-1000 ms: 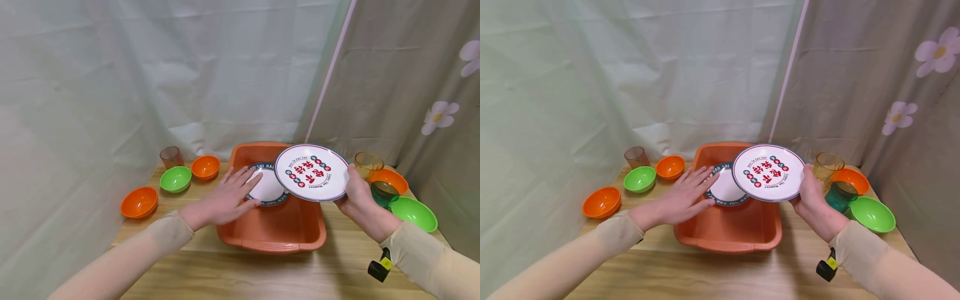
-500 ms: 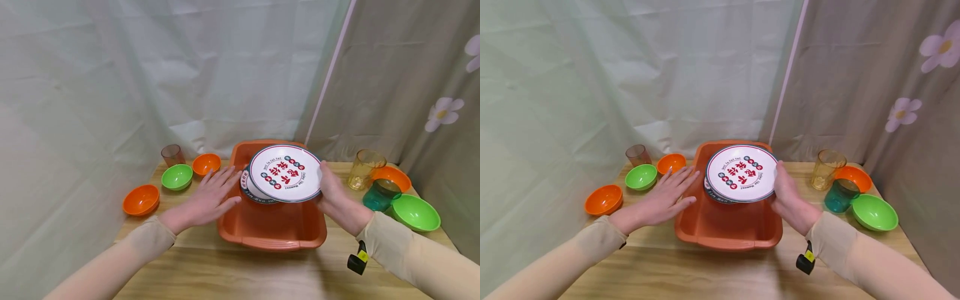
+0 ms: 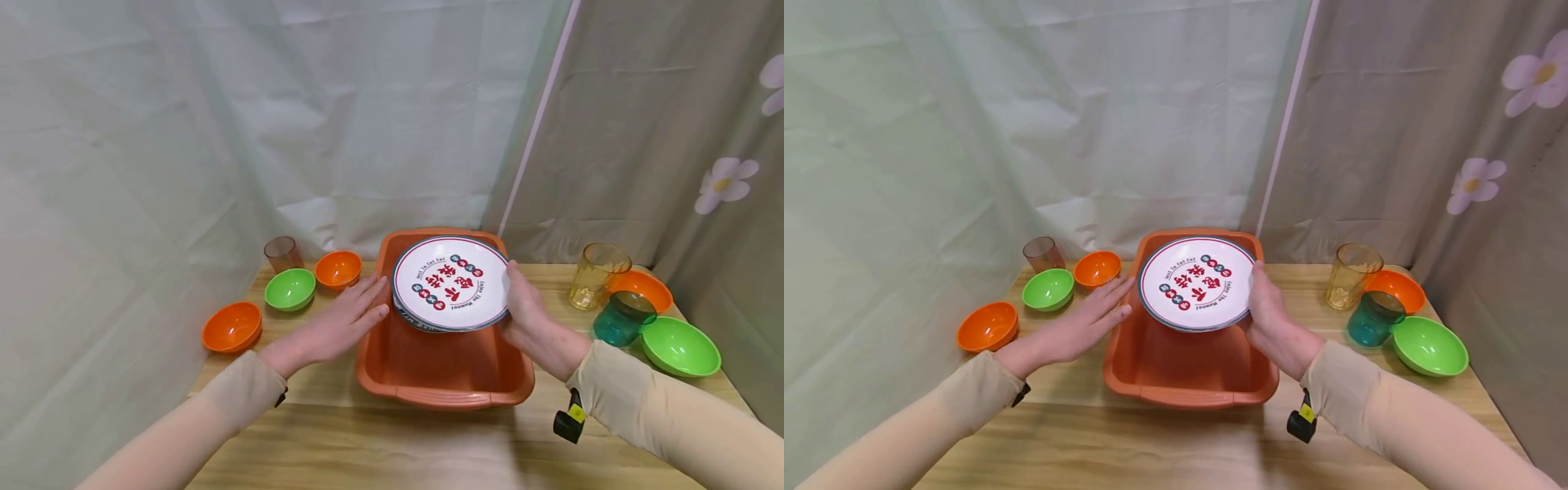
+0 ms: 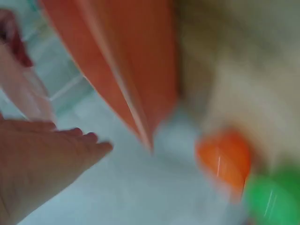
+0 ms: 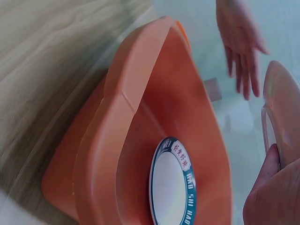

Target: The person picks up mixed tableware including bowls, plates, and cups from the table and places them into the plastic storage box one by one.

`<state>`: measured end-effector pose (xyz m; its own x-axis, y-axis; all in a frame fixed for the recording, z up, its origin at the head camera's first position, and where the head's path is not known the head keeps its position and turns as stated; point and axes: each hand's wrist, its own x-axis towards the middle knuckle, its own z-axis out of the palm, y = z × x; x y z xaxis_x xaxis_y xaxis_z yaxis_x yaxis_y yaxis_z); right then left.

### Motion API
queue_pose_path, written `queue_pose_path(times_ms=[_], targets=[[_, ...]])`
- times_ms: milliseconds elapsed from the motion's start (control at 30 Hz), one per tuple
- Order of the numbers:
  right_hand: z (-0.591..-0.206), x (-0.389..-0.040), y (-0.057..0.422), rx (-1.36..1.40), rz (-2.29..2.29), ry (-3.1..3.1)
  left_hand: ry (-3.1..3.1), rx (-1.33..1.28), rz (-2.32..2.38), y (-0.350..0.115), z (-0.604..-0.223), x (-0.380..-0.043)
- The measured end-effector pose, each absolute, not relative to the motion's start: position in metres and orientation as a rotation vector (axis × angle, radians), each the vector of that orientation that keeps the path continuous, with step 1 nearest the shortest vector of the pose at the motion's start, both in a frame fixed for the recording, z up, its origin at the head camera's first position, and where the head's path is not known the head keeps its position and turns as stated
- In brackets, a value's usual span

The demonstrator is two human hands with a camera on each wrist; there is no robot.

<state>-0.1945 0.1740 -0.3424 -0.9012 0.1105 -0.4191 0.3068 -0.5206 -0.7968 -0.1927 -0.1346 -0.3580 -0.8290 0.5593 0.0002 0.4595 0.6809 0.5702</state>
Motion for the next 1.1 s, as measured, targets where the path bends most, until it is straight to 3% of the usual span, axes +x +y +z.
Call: queue_pose_path(times_ms=[167, 300, 600, 1100], targets=[[-0.344, -0.196, 0.175, 0.654, -2.564, 1.479, 1.944, 0.236, 1.781, -0.106, -0.35, -0.198], [-0.346, -0.194, 0.174, 0.632, -2.541, 1.519, 1.573, -0.07, 2.075, -0.084, -0.351, -0.203], [-0.351, -0.19, 0.165, 0.62, -2.486, 1.546, 1.371, -0.257, 2.273, -0.057, -0.365, -0.202], [-0.356, -0.191, 0.163, 0.619, -2.438, 1.602, 1.352, -0.42, 2.346, -0.05, -0.359, -0.204]])
